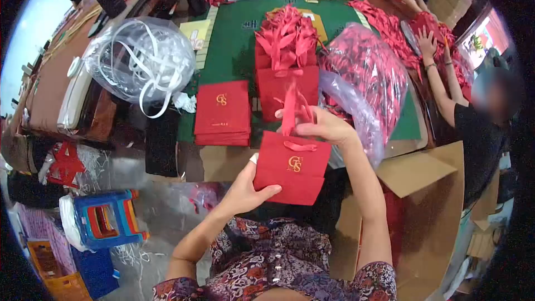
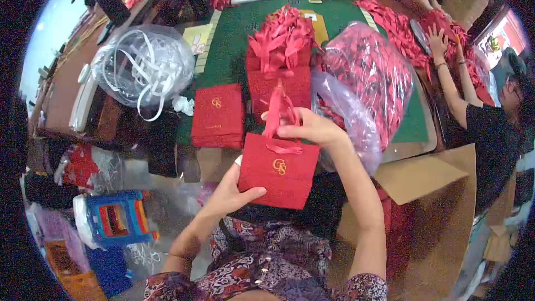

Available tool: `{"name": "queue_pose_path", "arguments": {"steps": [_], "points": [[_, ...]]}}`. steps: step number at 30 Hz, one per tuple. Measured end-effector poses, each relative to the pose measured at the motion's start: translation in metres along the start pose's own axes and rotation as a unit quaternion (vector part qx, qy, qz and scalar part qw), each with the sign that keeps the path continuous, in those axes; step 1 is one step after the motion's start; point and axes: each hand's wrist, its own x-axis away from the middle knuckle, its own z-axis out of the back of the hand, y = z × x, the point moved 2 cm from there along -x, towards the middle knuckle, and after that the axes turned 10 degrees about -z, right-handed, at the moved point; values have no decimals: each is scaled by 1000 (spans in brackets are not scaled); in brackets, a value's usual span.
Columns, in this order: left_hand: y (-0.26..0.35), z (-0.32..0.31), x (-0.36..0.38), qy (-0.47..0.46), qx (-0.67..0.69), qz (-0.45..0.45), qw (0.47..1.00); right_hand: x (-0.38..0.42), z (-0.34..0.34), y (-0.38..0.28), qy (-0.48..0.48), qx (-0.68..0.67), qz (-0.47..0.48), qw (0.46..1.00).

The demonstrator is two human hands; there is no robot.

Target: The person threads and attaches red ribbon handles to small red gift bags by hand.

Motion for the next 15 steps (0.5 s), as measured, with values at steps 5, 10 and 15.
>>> {"name": "queue_pose_path", "arguments": {"steps": [5, 10, 15], "points": [[-7, 6, -36, 56, -87, -16, 994, -4, 7, -60, 154, 102, 1, 983], [-28, 6, -81, 152, -223, -97, 958, -26, 26, -88, 339, 313, 128, 878], [-46, -1, -107, 199, -333, -175, 905, -52, 43, -84, 399, 418, 127, 806]]}}
